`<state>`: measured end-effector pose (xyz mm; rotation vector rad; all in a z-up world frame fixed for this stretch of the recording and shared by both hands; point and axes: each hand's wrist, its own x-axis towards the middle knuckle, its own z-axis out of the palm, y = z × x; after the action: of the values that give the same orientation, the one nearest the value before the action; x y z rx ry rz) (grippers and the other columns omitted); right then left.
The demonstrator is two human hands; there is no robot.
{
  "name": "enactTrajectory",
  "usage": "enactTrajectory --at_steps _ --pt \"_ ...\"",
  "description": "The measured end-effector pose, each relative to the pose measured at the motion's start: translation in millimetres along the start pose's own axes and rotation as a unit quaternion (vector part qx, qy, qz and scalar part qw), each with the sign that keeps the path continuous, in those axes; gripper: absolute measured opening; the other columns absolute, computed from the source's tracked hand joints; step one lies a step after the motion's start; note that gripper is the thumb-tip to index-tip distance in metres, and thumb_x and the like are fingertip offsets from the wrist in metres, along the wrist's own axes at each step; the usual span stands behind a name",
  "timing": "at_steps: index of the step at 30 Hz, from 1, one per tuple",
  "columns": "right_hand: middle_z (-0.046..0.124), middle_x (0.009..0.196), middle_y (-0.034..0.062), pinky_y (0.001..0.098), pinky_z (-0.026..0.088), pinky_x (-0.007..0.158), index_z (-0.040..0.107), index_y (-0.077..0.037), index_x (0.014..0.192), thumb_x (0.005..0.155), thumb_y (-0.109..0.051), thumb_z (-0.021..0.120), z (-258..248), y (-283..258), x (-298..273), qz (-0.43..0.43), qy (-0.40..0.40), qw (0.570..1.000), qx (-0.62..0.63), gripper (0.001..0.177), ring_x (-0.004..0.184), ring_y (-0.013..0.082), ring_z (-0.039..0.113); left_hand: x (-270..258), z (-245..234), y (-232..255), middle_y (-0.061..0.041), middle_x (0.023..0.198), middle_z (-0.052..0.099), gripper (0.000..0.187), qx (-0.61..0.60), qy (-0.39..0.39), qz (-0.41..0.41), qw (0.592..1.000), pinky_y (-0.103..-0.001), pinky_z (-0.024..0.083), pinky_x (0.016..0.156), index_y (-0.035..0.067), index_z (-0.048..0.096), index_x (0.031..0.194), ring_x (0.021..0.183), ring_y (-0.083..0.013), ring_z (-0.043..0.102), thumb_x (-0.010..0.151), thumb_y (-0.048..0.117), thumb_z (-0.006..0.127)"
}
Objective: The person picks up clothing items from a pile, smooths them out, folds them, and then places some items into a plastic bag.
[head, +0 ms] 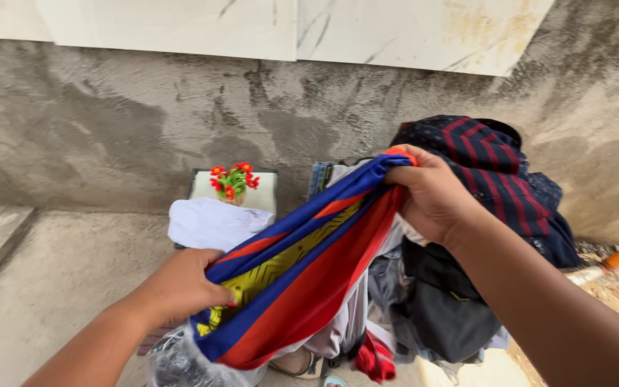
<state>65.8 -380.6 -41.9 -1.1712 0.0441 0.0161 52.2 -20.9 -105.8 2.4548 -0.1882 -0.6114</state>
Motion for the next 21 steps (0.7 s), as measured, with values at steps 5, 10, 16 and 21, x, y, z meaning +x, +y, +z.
enactTrajectory --at_steps 5,10,16,21 --pt "0.069 0.087 0.0067 0.0332 0.052 0.069 0.067 0.000 0.099 0.083 0.008 0.069 13 14 -6 -0.074 0.123 0.952 -0.272 0.018 0.076 0.0172 0.063 -40 -15 -113 -0.014 0.111 0.082 0.043 -0.193 0.079 -0.198 0.958 -0.038 0.057 0.090 0.005 0.070 0.125 0.099 -0.0250 0.078 0.084 0.018 0.073" --pt "0.072 0.081 0.0116 0.0312 0.052 0.068 0.071 -0.001 0.101 0.072 0.002 0.076 24 37 -20 -0.129 0.115 0.762 -0.624 0.029 0.072 0.0168 0.066 -45 -34 -172 -0.011 0.113 0.074 0.027 -0.640 0.093 -0.153 0.747 -0.041 0.058 0.089 0.007 0.067 0.118 0.102 -0.0232 0.071 0.097 0.013 0.051" --pt "0.070 0.093 0.0112 0.0348 0.052 0.071 0.069 -0.004 0.110 0.083 0.005 0.060 17 55 -13 -0.067 0.163 0.831 -0.528 0.029 0.078 0.0194 0.065 -48 -104 -200 -0.008 0.112 0.069 0.036 -0.677 0.256 -0.086 0.685 -0.032 0.058 0.094 0.017 0.059 0.118 0.105 -0.0212 0.068 0.091 -0.007 0.060" --pt "0.067 0.097 0.0163 0.0469 0.061 0.079 0.056 -0.001 0.111 0.092 0.000 0.044 21 66 -2 0.133 0.137 0.964 -0.186 0.022 0.083 0.0326 0.071 -34 -95 -235 -0.007 0.111 0.064 0.025 -0.544 0.419 -0.175 0.705 -0.044 0.046 0.100 0.011 0.062 0.115 0.103 -0.0211 0.063 0.094 0.001 0.071"
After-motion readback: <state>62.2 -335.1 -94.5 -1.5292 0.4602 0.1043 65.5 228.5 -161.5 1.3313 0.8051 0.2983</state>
